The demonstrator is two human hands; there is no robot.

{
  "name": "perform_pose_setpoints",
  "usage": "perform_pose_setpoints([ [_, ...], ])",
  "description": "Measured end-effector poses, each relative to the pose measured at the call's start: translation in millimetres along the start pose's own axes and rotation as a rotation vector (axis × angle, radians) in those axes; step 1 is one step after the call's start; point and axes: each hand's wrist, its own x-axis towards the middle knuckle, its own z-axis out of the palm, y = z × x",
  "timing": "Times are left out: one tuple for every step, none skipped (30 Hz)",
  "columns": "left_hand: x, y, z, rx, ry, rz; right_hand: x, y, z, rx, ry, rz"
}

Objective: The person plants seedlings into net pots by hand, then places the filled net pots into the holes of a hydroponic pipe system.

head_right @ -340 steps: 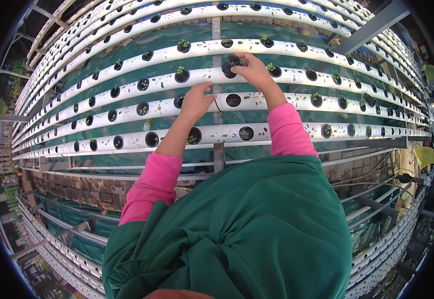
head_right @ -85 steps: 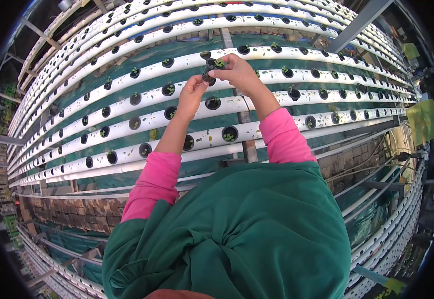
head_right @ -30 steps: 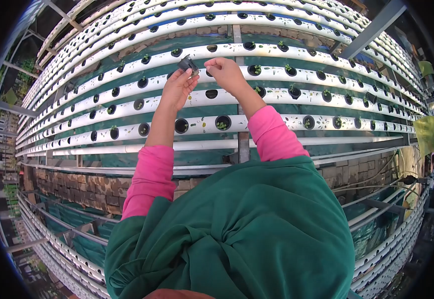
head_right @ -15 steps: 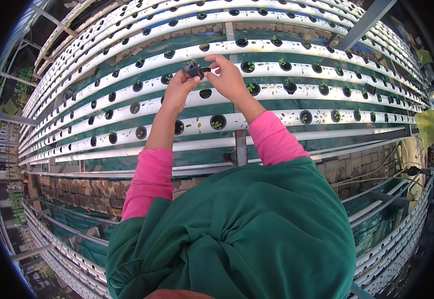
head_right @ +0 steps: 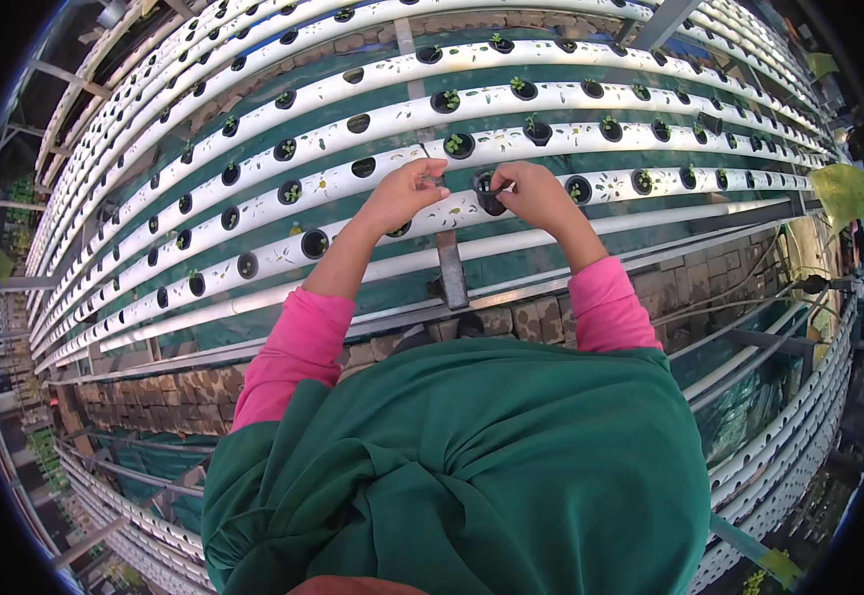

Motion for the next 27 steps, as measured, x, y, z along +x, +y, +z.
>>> perform_pose_setpoints([
  [1,0,0,-0.030,0.004,-0.034,-5,2,0,-0.078,0.009,-0.014],
  [2,0,0,-0.021,0.007,-0.042,-9,1,1,-0.120,0.034,-0.049],
  [2,1,0,-0.020,0.005,-0.042,-9,7,3,-0.120,0.034,-0.048],
  [3,1,0,-0.082,0.005,-0.052,-9,16,10,-0.193,0.065,-0.104],
  [3,1,-1,-0.143,0.007,-0.062,-8,22,13,-0.265,0.094,-0.162],
  [1,4,-4,-0.142,0.012,-0.065,-8,19,12,-0.263,0.091,-0.166],
  [-2,9,-9,-0.132,0.039,-0.069,-8,14,10,-0.312,0.103,-0.148],
  [-5,11,-13,-0.121,0.067,-0.075,-7,8,8,-0.361,0.114,-0.131],
  [-5,5,-17,-0.121,0.076,-0.082,-3,-4,4,-0.357,0.106,-0.138],
  [-5,-1,-22,-0.158,0.137,-0.085,2,-21,2,-0.309,0.116,-0.152],
  [-6,-8,-26,-0.195,0.197,-0.088,8,-33,5,-0.260,0.126,-0.163],
  [-11,-8,-29,-0.201,0.267,-0.074,16,-40,13,-0.229,0.098,-0.227],
  [-15,-9,-32,-0.201,0.275,-0.079,20,-46,25,-0.226,0.092,-0.233],
  [-18,-10,-35,-0.249,0.310,-0.105,25,-50,41,-0.200,0.041,-0.290],
  [-22,-11,-39,-0.297,0.347,-0.130,31,-53,57,-0.174,-0.009,-0.350],
  [-27,-15,-41,-0.314,0.368,-0.144,34,-52,77,-0.170,-0.018,-0.360],
  [-32,-16,-43,-0.313,0.382,-0.149,36,-50,99,-0.236,-0.033,-0.404],
  [-38,-17,-45,-0.324,0.406,-0.150,36,-52,109,-0.303,-0.046,-0.449],
  [-44,-18,-47,-0.335,0.429,-0.150,38,-52,113,-0.299,-0.055,-0.459],
  [-49,-24,-49,-0.362,0.434,-0.150,43,-52,116,-0.292,-0.114,-0.426],
  [-55,-23,-51,-0.361,0.447,-0.154,49,-53,119,-0.287,-0.172,-0.393],
  [-62,-21,-51,-0.399,0.475,-0.177,55,-49,118,-0.151,-0.127,-0.412],
  [-68,-20,-50,-0.439,0.501,-0.199,62,-46,115,-0.149,-0.137,-0.420],
  [-73,-20,-49,-0.443,0.511,-0.202,67,-50,104,0.066,-0.237,-0.280],
  [-77,-20,-47,-0.459,0.506,-0.213,72,-55,94,0.277,-0.333,-0.135],
  [-79,-20,-47,-0.475,0.500,-0.222,76,-58,84,0.367,-0.372,-0.066],
  [-80,-19,-45,-0.477,0.507,-0.220,82,-62,78,0.398,-0.343,-0.119],
])
